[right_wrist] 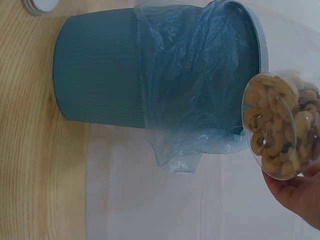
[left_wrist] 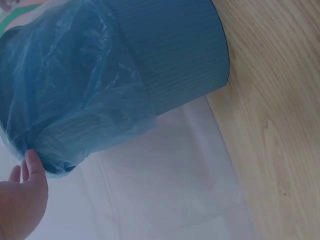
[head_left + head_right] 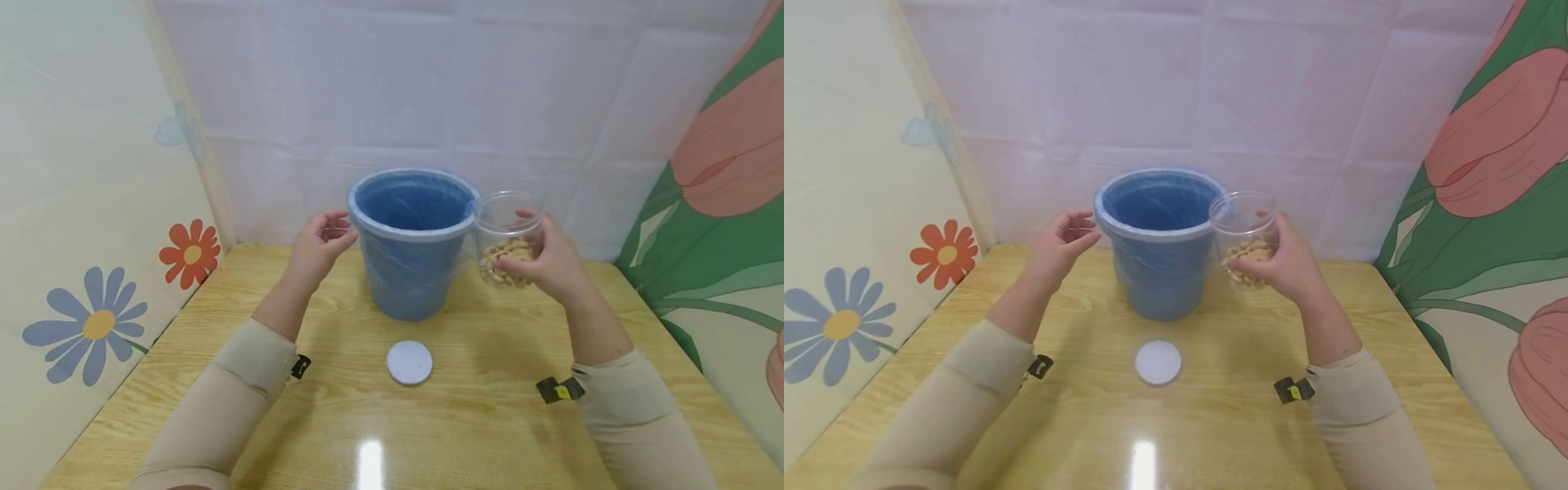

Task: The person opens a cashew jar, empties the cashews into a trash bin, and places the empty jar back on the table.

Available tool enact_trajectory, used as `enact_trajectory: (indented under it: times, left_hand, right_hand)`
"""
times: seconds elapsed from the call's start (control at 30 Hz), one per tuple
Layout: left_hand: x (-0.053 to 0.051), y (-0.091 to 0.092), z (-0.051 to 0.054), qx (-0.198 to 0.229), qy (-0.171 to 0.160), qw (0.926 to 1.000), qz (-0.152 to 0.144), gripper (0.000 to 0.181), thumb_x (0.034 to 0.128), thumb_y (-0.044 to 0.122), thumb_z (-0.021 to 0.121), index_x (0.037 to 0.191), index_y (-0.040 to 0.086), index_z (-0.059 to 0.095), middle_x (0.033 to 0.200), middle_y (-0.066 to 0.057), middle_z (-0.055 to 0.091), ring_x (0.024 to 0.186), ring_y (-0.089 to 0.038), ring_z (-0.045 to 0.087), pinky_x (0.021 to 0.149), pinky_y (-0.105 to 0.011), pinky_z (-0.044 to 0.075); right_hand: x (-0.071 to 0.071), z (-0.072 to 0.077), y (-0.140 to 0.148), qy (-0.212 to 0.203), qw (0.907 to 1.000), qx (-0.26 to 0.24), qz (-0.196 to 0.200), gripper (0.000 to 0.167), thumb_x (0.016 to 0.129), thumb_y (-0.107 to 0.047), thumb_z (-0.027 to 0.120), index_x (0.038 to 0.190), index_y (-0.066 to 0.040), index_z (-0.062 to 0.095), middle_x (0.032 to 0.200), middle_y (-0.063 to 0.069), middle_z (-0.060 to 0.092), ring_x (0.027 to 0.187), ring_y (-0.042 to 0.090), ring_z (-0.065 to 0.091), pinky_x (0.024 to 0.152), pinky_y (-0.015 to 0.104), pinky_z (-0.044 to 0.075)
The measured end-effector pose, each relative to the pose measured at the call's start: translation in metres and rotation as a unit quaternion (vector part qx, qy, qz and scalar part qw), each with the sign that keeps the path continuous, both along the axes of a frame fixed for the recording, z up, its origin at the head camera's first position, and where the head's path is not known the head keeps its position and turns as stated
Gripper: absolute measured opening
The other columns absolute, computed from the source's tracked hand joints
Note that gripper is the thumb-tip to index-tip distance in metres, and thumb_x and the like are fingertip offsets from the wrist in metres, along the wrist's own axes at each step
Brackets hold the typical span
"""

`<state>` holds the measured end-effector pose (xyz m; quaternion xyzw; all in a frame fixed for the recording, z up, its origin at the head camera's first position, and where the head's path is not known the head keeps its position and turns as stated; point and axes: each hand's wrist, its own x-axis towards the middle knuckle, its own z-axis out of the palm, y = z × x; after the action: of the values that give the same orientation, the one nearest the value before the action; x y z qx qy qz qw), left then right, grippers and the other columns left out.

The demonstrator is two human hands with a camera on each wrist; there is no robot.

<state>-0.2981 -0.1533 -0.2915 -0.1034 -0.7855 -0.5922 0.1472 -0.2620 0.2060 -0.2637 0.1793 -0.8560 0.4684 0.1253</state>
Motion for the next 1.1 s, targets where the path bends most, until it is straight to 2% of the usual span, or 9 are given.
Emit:
enact_trajectory:
  times: [0.1, 0.2, 0.33, 0.53, 0.73, 0.97, 1.0, 1.1]
  left_hand:
    - [-0.006, 0.0, 0.0, 0.022, -0.022, 0.9994, -0.013, 0.053, 0.0826, 0.019, 0.068, 0.13, 0.01, 0.046, 0.12, -0.014, 0.052, 0.109, -0.025, 0.052, 0.092, -0.038, 0.046]
    - [-0.009, 0.0, 0.001, 0.037, -0.038, 0.9984, -0.022, 0.06, 0.0815, 0.022, 0.07, 0.134, 0.011, 0.041, 0.124, -0.015, 0.05, 0.113, -0.027, 0.05, 0.096, -0.04, 0.043]
    - [-0.012, -0.001, 0.002, 0.042, -0.049, 0.9978, -0.012, 0.061, 0.0792, 0.026, 0.072, 0.132, 0.014, 0.044, 0.125, -0.011, 0.049, 0.113, -0.024, 0.05, 0.096, -0.039, 0.043]
    - [-0.012, 0.0, 0.004, 0.045, -0.045, 0.9979, 0.008, 0.056, 0.077, 0.025, 0.074, 0.126, 0.013, 0.052, 0.12, -0.009, 0.052, 0.107, -0.02, 0.052, 0.093, -0.036, 0.045]
    - [-0.012, 0.002, 0.007, 0.054, -0.046, 0.9975, 0.005, 0.056, 0.0766, 0.024, 0.075, 0.126, 0.015, 0.052, 0.125, -0.007, 0.049, 0.108, -0.02, 0.053, 0.094, -0.038, 0.044]
    - [-0.016, 0.003, 0.012, 0.066, -0.073, 0.9951, 0.015, 0.055, 0.0773, 0.028, 0.074, 0.126, 0.015, 0.052, 0.131, -0.003, 0.047, 0.117, -0.022, 0.047, 0.099, -0.041, 0.038]
    - [-0.017, 0.004, 0.013, 0.074, -0.079, 0.994, 0.014, 0.055, 0.0776, 0.027, 0.074, 0.127, 0.015, 0.052, 0.131, -0.004, 0.047, 0.118, -0.022, 0.047, 0.1, -0.041, 0.037]
    - [-0.019, 0.006, 0.015, 0.149, -0.097, 0.9841, -0.013, 0.054, 0.0801, 0.016, 0.071, 0.129, 0.01, 0.049, 0.133, -0.008, 0.044, 0.118, -0.023, 0.047, 0.099, -0.037, 0.04]
  right_hand:
    - [0.0, 0.001, -0.001, -0.001, 1.0, -0.001, 0.002, 0.085, 0.068, -0.021, 0.082, 0.136, -0.01, 0.032, 0.127, 0.01, 0.05, 0.109, 0.024, 0.05, 0.088, 0.034, 0.046]
    - [0.0, 0.0, -0.001, -0.003, 1.0, -0.003, 0.004, 0.085, 0.068, -0.02, 0.082, 0.137, -0.01, 0.032, 0.126, 0.01, 0.05, 0.105, 0.023, 0.052, 0.081, 0.025, 0.048]
    - [-0.001, -0.001, 0.0, 0.001, 1.0, -0.002, 0.001, 0.085, 0.068, -0.02, 0.082, 0.137, -0.01, 0.032, 0.125, 0.009, 0.051, 0.101, 0.021, 0.053, 0.076, 0.019, 0.049]
    - [0.0, -0.001, -0.001, -0.001, 1.0, 0.007, -0.006, 0.086, 0.068, -0.023, 0.082, 0.137, -0.012, 0.032, 0.125, 0.008, 0.051, 0.103, 0.021, 0.053, 0.079, 0.023, 0.048]
    - [0.0, 0.0, -0.001, -0.009, 0.9999, 0.007, -0.005, 0.087, 0.068, -0.023, 0.082, 0.138, -0.013, 0.031, 0.126, 0.008, 0.05, 0.104, 0.022, 0.053, 0.08, 0.025, 0.048]
    - [-0.002, 0.0, -0.002, -0.008, 1.0, -0.002, -0.002, 0.086, 0.068, -0.02, 0.082, 0.137, -0.012, 0.031, 0.126, 0.009, 0.05, 0.102, 0.022, 0.053, 0.077, 0.021, 0.049]
    - [-0.002, 0.0, -0.002, -0.008, 1.0, -0.002, -0.002, 0.086, 0.068, -0.02, 0.082, 0.137, -0.012, 0.031, 0.126, 0.008, 0.05, 0.102, 0.021, 0.053, 0.078, 0.021, 0.049]
    - [-0.001, 0.001, -0.002, -0.008, 1.0, -0.001, -0.003, 0.087, 0.068, -0.021, 0.082, 0.137, -0.013, 0.031, 0.125, 0.008, 0.05, 0.102, 0.021, 0.053, 0.078, 0.022, 0.049]
